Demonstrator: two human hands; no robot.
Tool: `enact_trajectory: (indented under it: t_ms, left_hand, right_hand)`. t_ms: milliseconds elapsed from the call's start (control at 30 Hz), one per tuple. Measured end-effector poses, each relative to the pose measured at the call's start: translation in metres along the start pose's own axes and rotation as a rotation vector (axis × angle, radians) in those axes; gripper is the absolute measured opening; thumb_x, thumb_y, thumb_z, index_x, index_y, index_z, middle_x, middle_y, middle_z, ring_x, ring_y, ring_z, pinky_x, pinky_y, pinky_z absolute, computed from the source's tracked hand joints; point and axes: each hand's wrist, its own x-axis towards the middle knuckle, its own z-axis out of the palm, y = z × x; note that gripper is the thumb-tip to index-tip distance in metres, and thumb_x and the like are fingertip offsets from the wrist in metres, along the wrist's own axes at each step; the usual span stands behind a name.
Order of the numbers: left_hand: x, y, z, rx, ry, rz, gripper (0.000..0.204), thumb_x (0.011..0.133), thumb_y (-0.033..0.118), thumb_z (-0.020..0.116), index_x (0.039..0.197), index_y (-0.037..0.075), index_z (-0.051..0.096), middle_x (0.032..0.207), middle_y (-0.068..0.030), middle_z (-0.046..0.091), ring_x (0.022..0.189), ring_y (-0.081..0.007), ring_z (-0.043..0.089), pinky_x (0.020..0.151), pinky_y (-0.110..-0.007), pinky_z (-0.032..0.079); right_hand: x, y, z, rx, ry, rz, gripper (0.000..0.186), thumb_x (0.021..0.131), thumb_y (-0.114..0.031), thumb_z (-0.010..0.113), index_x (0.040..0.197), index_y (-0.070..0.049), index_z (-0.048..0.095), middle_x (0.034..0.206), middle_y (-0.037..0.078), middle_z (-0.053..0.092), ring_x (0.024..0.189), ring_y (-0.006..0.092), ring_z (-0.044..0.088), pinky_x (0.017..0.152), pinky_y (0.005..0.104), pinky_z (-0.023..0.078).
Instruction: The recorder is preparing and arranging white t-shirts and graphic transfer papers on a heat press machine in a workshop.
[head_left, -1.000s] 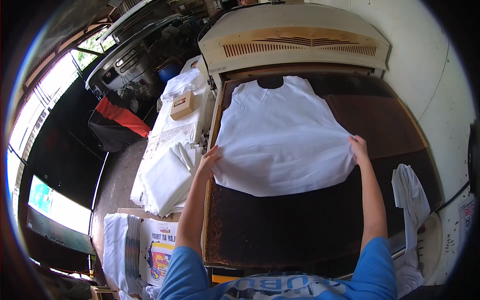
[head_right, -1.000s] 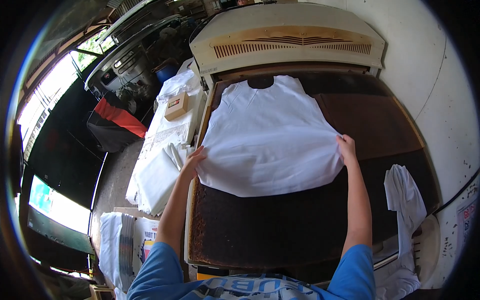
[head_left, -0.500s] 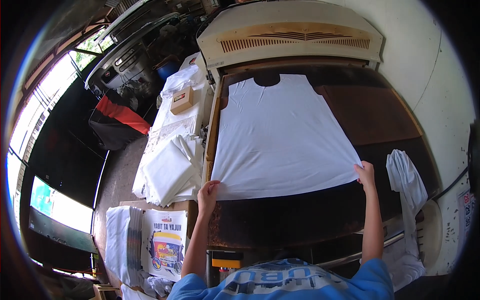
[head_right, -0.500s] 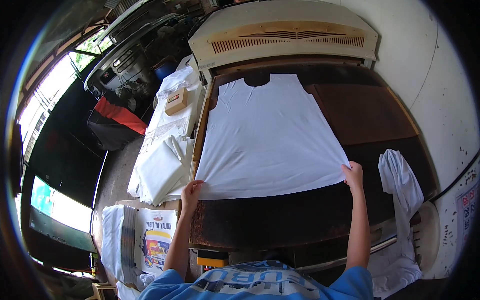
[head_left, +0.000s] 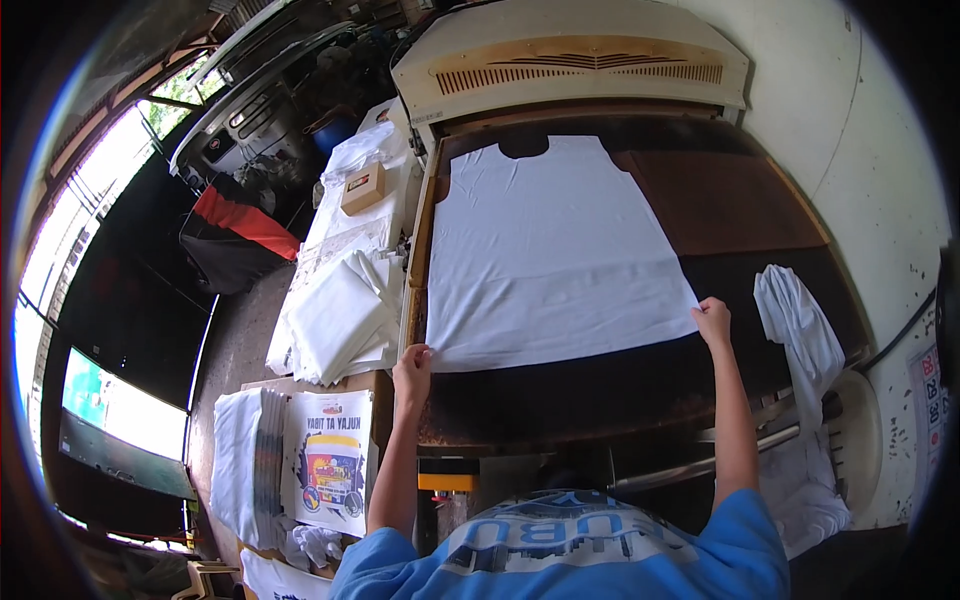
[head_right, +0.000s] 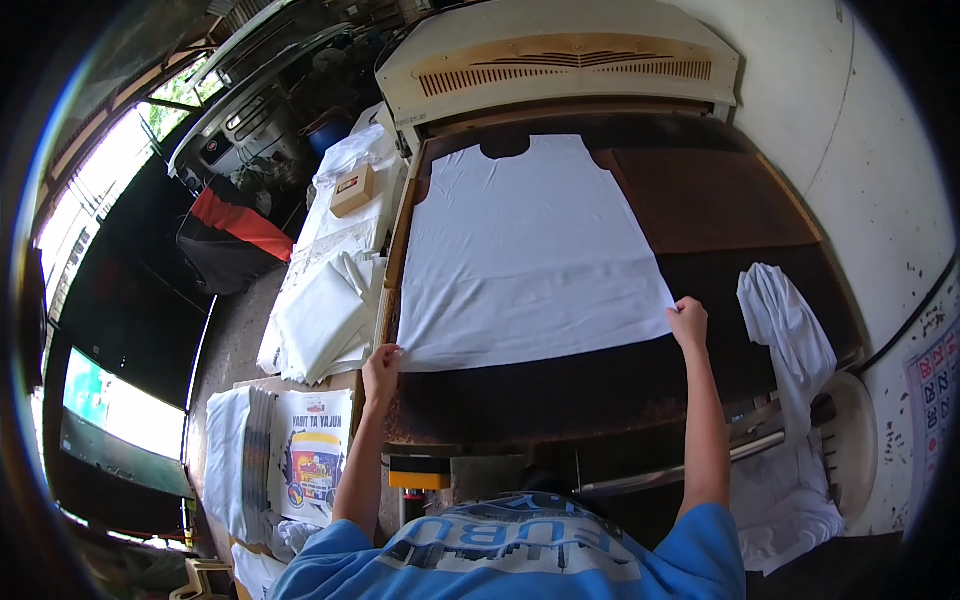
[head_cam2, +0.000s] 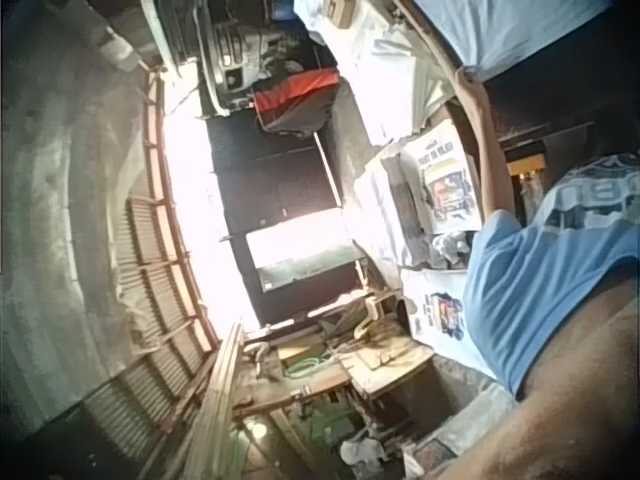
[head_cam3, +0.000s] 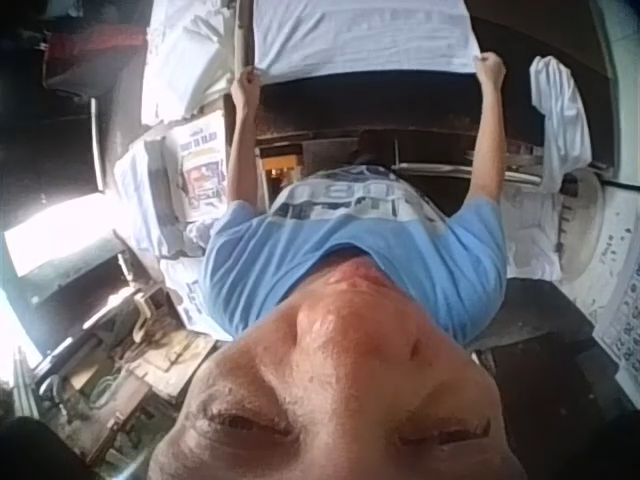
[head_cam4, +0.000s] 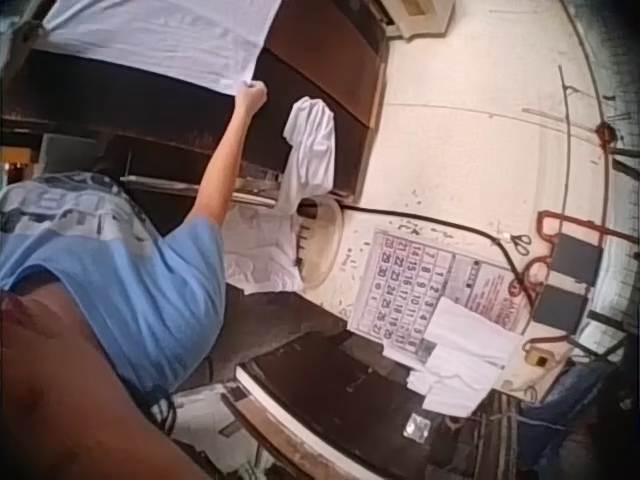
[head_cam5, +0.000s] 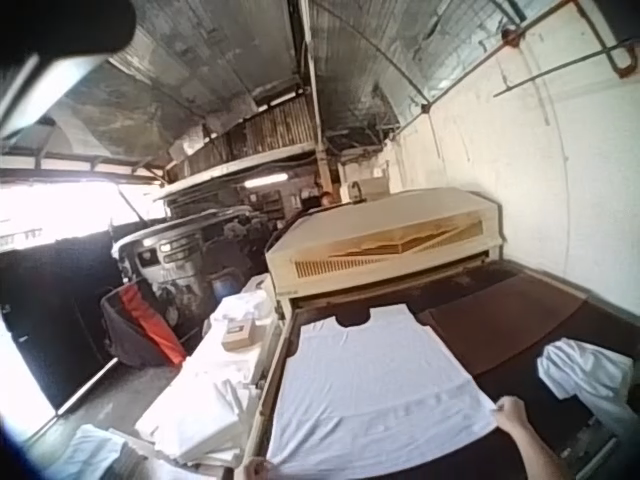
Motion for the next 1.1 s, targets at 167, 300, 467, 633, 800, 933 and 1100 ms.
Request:
enact_trajectory:
  t_ms: [167,300,467,633,800,933,1100]
  left_hand:
    - [-0.027,0.011,-0.015,0.101,0.076,0.036,0.015,0.080,0.015,0.056,0.092,0.007,0.062,0.069,-0.0131,0.061,0.063,-0.0221,0.061,0.057,-0.032,0.047]
    - [-0.059,0.053,-0.010,-0.065,0.062,0.164,0.014,0.082,0.012,0.054,0.092,0.005,0.061,0.057,-0.0040,0.052,0.049,-0.0096,0.044,0.047,-0.026,0.038]
    - [-0.120,0.113,0.022,-0.182,-0.174,0.198,0.013,0.082,0.010,0.053,0.090,0.004,0.062,0.058,0.0004,0.048,0.052,-0.0054,0.040,0.048,-0.022,0.034]
    - [-0.193,0.169,0.043,-0.268,-0.435,0.207,0.014,0.082,0.008,0.052,0.091,0.003,0.061,0.056,-0.0004,0.046,0.052,-0.0054,0.041,0.048,-0.023,0.035]
    - [-0.241,0.236,0.070,-0.259,-0.570,0.236,0.014,0.082,0.009,0.053,0.091,0.003,0.061,0.057,-0.0003,0.046,0.052,-0.0059,0.041,0.049,-0.022,0.036]
    - [-0.268,0.312,0.129,-0.296,-0.692,0.316,0.014,0.082,0.010,0.053,0.092,0.003,0.060,0.060,-0.0012,0.048,0.054,-0.0063,0.042,0.050,-0.022,0.036]
    - [-0.315,0.426,0.245,-0.346,-0.797,0.656,0.016,0.081,0.010,0.054,0.093,0.002,0.060,0.072,-0.0084,0.059,0.059,-0.0133,0.053,0.055,-0.027,0.042]
  right_hand:
    - [-0.040,-0.003,-0.032,0.012,0.164,-0.084,0.013,0.071,-0.015,0.064,0.073,-0.004,0.059,0.067,0.015,0.060,0.068,0.0322,0.060,0.059,0.0361,0.047]
    - [-0.110,0.005,-0.078,0.343,0.067,0.035,0.010,0.073,-0.011,0.059,0.072,-0.001,0.058,0.063,0.012,0.060,0.062,0.0215,0.062,0.055,0.0311,0.047]
    - [-0.182,0.029,-0.131,0.315,0.062,0.222,0.010,0.076,-0.009,0.055,0.075,0.000,0.058,0.062,0.008,0.060,0.057,0.0139,0.059,0.055,0.0259,0.046]
    - [-0.194,0.078,-0.179,0.284,0.290,0.331,0.010,0.076,-0.010,0.056,0.077,0.000,0.059,0.063,0.008,0.059,0.059,0.0147,0.060,0.056,0.0269,0.045]
    - [-0.168,0.164,-0.235,0.189,0.563,0.281,0.010,0.078,-0.011,0.055,0.082,-0.003,0.060,0.064,0.005,0.059,0.055,0.0105,0.055,0.048,0.0242,0.042]
    - [-0.141,0.260,-0.264,0.246,0.617,0.444,0.012,0.074,-0.012,0.054,0.080,-0.002,0.059,0.068,0.010,0.062,0.066,0.0224,0.061,0.060,0.0311,0.046]
    - [-0.124,0.352,-0.256,0.047,0.478,0.414,0.017,0.072,-0.015,0.059,0.084,-0.003,0.058,0.068,0.013,0.059,0.066,0.0264,0.059,0.060,0.0350,0.046]
